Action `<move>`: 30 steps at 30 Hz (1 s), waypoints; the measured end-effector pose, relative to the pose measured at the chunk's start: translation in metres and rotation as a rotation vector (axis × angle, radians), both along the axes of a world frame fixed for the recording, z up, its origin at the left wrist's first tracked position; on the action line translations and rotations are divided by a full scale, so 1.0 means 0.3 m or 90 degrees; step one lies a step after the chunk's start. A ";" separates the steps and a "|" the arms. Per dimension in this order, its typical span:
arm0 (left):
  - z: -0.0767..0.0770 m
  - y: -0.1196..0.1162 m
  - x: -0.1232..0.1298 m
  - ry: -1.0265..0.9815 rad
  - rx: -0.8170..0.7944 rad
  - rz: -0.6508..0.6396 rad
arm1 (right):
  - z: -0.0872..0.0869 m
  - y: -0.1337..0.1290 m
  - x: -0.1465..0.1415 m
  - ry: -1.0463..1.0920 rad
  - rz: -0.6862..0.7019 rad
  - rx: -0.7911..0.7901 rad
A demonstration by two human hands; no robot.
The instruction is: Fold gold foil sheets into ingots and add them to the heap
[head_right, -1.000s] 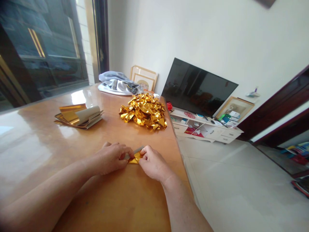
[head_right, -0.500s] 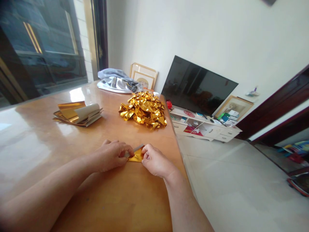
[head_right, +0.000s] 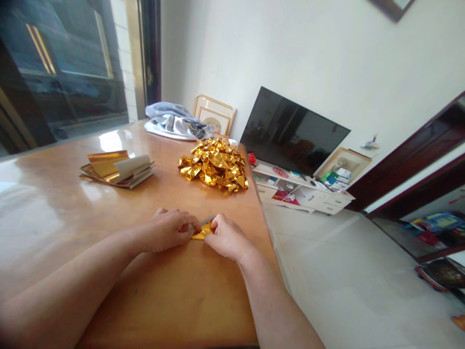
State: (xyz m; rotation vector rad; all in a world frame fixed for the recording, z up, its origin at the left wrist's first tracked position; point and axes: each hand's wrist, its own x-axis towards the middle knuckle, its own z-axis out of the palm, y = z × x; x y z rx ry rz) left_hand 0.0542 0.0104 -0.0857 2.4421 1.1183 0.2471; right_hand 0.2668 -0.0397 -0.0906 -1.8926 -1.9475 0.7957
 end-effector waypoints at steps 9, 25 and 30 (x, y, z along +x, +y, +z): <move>0.006 0.010 -0.009 -0.004 -0.019 -0.013 | -0.003 0.029 -0.011 -0.088 0.012 0.012; 0.013 0.013 -0.012 -0.001 -0.035 -0.021 | 0.054 0.033 -0.068 -0.117 -0.025 -0.051; 0.019 0.017 -0.018 0.000 -0.049 -0.036 | 0.068 0.046 -0.084 -0.129 -0.031 -0.079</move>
